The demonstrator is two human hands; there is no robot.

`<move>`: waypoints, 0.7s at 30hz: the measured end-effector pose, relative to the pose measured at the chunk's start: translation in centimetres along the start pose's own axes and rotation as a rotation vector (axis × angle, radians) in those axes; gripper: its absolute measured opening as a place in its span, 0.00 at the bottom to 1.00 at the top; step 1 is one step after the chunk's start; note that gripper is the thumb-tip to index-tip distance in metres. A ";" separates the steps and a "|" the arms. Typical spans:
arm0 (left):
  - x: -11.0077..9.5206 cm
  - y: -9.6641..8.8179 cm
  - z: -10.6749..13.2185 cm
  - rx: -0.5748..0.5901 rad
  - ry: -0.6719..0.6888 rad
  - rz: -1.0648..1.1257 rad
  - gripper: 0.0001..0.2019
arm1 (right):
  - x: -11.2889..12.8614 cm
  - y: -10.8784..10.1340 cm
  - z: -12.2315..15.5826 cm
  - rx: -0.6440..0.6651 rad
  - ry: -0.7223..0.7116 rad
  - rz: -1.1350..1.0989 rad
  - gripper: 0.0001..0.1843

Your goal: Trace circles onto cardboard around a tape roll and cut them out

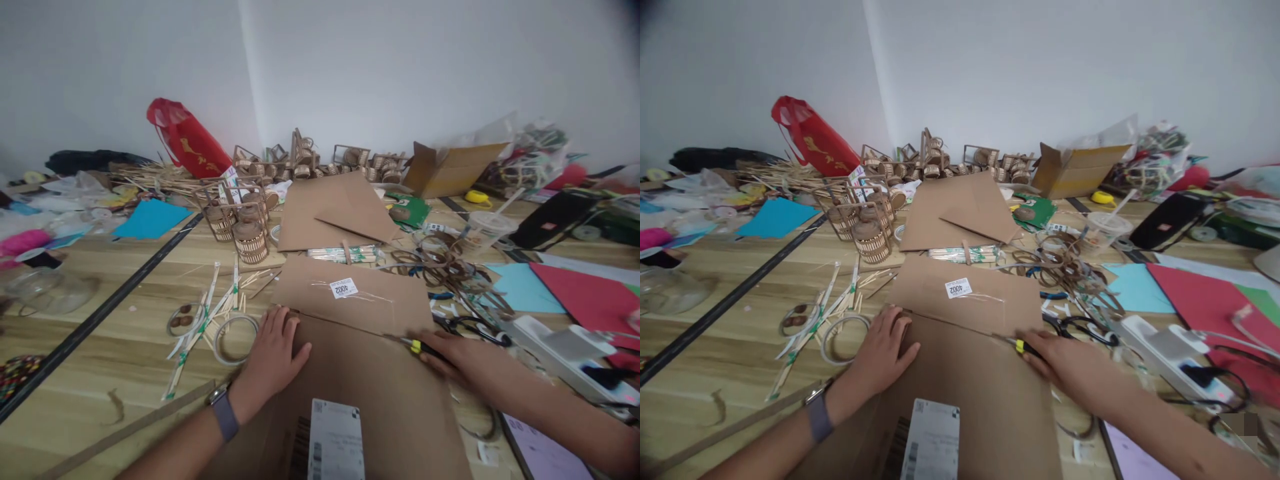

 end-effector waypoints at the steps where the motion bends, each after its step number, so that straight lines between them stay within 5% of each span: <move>1: 0.0 -0.3 -0.3 0.009 -0.005 0.001 0.17 | 0.0 0.0 0.2 0.030 0.010 -0.073 0.20; 12: -0.5 -3.1 -3.0 0.122 -0.052 0.015 0.04 | 0.9 -1.2 1.4 -0.093 0.286 -0.295 0.20; 21: -0.9 -7.7 -2.9 0.158 -0.090 0.053 0.13 | 2.2 -4.9 3.7 -0.208 0.407 -0.471 0.22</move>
Point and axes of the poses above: each hand's wrist, its own z-axis away from the middle knuckle, its own y-axis out of the palm, x = y × z, the point moved 2 cm from there along -z, towards the middle knuckle, and after that the axes turned 8 degrees about -y, right-handed, at the moved point
